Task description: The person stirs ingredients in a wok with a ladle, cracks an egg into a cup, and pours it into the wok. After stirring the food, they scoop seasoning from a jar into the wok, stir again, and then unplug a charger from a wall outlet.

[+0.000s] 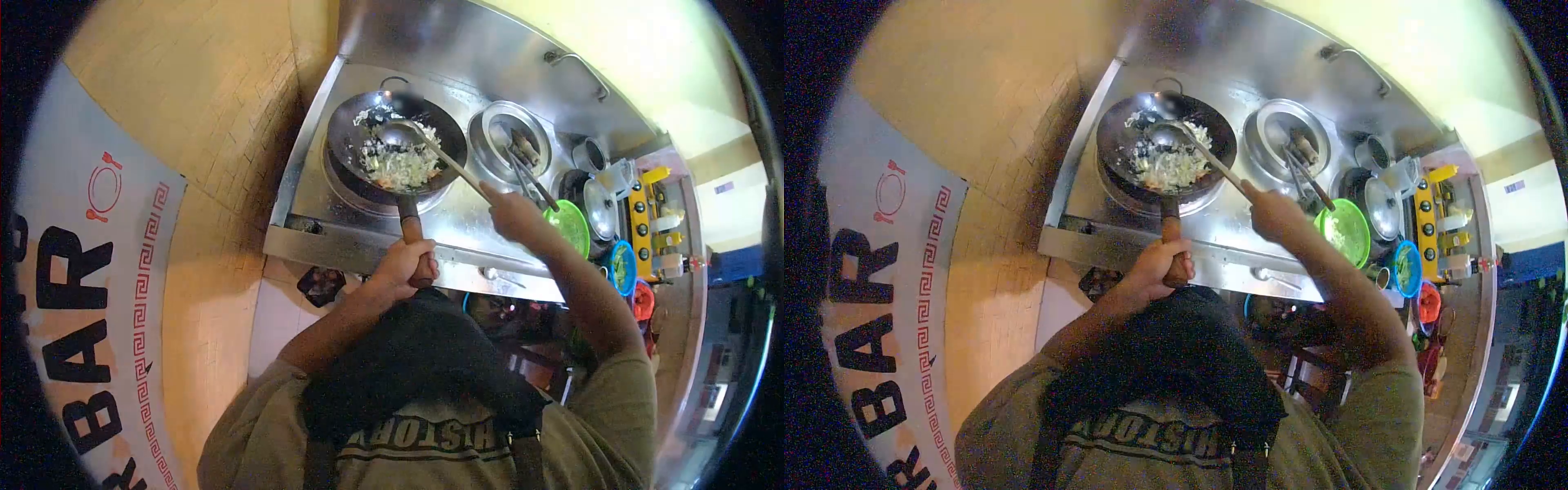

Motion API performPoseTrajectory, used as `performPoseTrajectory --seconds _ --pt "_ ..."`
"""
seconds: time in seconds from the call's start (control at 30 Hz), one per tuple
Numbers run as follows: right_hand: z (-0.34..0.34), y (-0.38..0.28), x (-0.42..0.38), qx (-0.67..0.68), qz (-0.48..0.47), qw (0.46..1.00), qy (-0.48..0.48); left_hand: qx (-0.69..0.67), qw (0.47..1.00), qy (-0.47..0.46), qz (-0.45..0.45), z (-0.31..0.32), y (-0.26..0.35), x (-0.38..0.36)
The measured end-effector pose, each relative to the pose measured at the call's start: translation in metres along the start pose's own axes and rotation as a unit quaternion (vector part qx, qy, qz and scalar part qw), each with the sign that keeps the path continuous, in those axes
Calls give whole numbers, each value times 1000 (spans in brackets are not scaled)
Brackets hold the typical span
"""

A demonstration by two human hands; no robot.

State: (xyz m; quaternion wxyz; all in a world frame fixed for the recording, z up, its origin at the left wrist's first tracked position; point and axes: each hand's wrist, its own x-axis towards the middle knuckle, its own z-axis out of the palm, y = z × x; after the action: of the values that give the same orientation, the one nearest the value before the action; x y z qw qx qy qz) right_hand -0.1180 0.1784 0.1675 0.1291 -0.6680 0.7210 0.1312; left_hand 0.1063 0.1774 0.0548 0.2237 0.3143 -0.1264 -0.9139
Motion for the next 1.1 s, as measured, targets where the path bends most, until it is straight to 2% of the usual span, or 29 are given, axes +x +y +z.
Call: performPoseTrajectory --seconds 0.03,0.07,0.13,0.17,0.27,0.33,0.4,0.43,0.5,0.53,0.57,0.6,0.67,0.7,0.73,0.8,0.9,0.97,1.0,1.03,1.1 --pt "1 18 2 74 -53 995 36 46 999 -3 14 -7 6 2" --pt "5 31 2 148 -103 981 67 21 1000 5 4 -13 14 5" --pt "-57 -2 -35 249 9 965 -83 -38 999 24 -24 -26 20 14" --pt "-79 -14 -49 296 63 940 -156 -15 1000 2 -18 -33 14 19" --pt "-65 -8 -66 152 -22 980 -124 2 999 -33 -6 -49 8 31" --pt "-33 3 -58 -79 -137 987 -39 -4 1000 -25 5 -52 8 29" --pt "-20 -4 -42 -131 -7 989 -71 -20 1000 -17 6 -54 9 27" --pt "6 5 -22 -159 -13 987 -15 -33 999 -16 2 -55 10 28" --pt "26 -8 20 -137 -4 990 16 -44 999 -27 -11 -60 10 34" --pt "37 -14 27 -128 -48 990 38 -43 998 -38 -18 -68 12 36" --pt "47 -15 26 -109 -43 992 36 -42 998 -46 -26 -76 13 37" --pt "43 -30 11 -88 -36 995 32 -29 999 -15 -25 -77 14 32" --pt "18 -40 -20 -156 -28 987 -39 -7 999 45 -28 -66 15 16" --pt "13 -26 -24 -200 -26 978 -58 -4 1000 4 9 -32 14 -4" --pt "11 -12 -33 -241 -23 967 -84 10 1000 0 13 -12 6 -15" --pt "-19 18 -31 -228 -16 973 -12 45 998 -10 34 13 4 -22" --pt "-79 18 -57 -234 -25 972 20 1 1000 -3 25 -23 15 3" --pt "-78 14 -57 -223 5 975 1 -26 999 -14 20 -28 17 7" --pt "-74 14 -57 -214 22 977 -9 -35 999 -11 16 -31 13 10" --pt "-43 32 -37 -146 -14 989 21 -39 999 -9 10 -37 8 18" --pt "-3 46 3 -12 21 1000 15 -50 998 -27 6 -46 4 28"
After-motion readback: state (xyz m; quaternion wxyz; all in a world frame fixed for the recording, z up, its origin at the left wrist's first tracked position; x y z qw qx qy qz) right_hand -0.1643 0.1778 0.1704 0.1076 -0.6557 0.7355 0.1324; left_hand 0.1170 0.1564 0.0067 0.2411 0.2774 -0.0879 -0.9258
